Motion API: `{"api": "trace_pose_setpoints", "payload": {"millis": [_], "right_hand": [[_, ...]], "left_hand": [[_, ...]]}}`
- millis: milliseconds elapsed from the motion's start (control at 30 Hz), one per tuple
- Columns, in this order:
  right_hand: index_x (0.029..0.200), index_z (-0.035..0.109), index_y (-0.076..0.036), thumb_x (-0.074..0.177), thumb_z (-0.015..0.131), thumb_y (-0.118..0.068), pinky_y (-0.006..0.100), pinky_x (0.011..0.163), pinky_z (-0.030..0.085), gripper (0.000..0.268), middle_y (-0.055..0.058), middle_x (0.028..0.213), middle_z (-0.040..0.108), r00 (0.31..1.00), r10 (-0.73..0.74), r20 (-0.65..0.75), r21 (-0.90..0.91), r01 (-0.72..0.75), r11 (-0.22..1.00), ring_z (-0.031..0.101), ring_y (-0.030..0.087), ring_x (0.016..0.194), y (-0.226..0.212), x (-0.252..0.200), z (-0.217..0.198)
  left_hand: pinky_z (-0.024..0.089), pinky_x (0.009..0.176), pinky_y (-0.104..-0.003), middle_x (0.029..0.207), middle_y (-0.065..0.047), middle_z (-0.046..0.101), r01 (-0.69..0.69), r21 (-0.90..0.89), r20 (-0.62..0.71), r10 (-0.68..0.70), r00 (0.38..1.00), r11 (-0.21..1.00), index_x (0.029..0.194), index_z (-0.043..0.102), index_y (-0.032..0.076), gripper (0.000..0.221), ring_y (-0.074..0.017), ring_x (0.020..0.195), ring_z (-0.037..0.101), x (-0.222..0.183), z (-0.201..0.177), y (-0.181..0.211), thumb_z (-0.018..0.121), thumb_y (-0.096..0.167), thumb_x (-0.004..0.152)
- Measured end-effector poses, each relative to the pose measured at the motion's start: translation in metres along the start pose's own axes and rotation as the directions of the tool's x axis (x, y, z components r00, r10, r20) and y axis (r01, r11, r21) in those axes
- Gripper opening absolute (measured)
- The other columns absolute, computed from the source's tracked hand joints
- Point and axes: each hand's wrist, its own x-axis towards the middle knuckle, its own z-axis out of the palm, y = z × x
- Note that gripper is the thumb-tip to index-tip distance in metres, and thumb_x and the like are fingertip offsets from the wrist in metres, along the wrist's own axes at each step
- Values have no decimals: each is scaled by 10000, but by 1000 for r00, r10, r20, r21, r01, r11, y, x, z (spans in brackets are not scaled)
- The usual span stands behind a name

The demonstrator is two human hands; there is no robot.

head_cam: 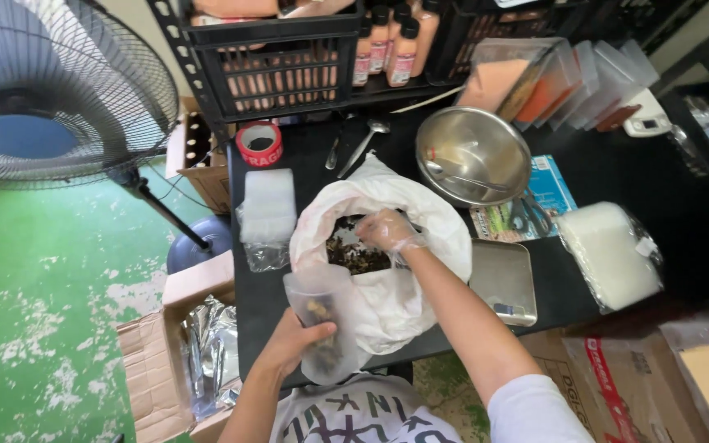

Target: A person is bagging dried food material from a large sack into smaller plastic bags and then packing those bags into a cardboard box.

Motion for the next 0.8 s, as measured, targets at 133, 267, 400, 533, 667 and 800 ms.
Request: {"api": "trace_pose_setpoints", "payload": {"millis": [133,267,400,533,667,800], "right_hand": [[979,823,-327,829,586,-205,317,929,547,306,-92,1092,778,988,-155,2,-611,124,782,719,159,1054,-13,-16,9],[1220,653,-140,904,490,-45,353,703,559,368,74,986,728,964,-152,217,-846,264,464,706,244,877,39,25,63],[474,439,-250,641,658,-77,345,339,404,325,-80,430,417,766,-611,201,-965,263,13,454,140,381,183,160,122],[985,816,-206,867,603,-110,313,793,566,262,13,1006,790,982,-140,127,-555,187,811,740,187,910,-1,2,31],[1178,766,-169,840,743,-269,287,923,551,354,8,1165,773,984,54,170,-365,12,931,731,125,858,-70,-62,-20],[1124,783,-107,794,760,-213,272,815,596,347,93,1487,590,979,-139,152,-78,152,985,759,193,906,-59,-73,-39]], "left_hand": [[570,869,-420,1077,-146,726,-21,-95,4,22,1000,995,1220,659,-8,562,-290,979,691,9,6,8,820,-16,682],[572,908,-454,1126,-178,736,-1,-100,-48,-4,999,995,1247,649,-24,571,-317,1025,697,3,15,16,811,-4,700],[584,881,-449,1074,-188,741,9,-101,-99,-19,995,995,1208,660,-49,536,-313,980,700,-8,10,11,820,-40,697],[581,878,-437,1069,-169,744,4,-71,-137,-13,991,997,1193,679,-31,507,-303,977,702,-16,7,14,823,-1,707],[571,898,-441,1067,-178,747,70,-105,-176,-88,980,992,1193,673,-26,491,-315,977,703,-20,19,22,813,-4,724],[584,924,-372,1108,-124,788,135,146,-152,-112,982,980,1197,722,21,504,-242,1027,736,-26,47,37,848,70,711]]}}
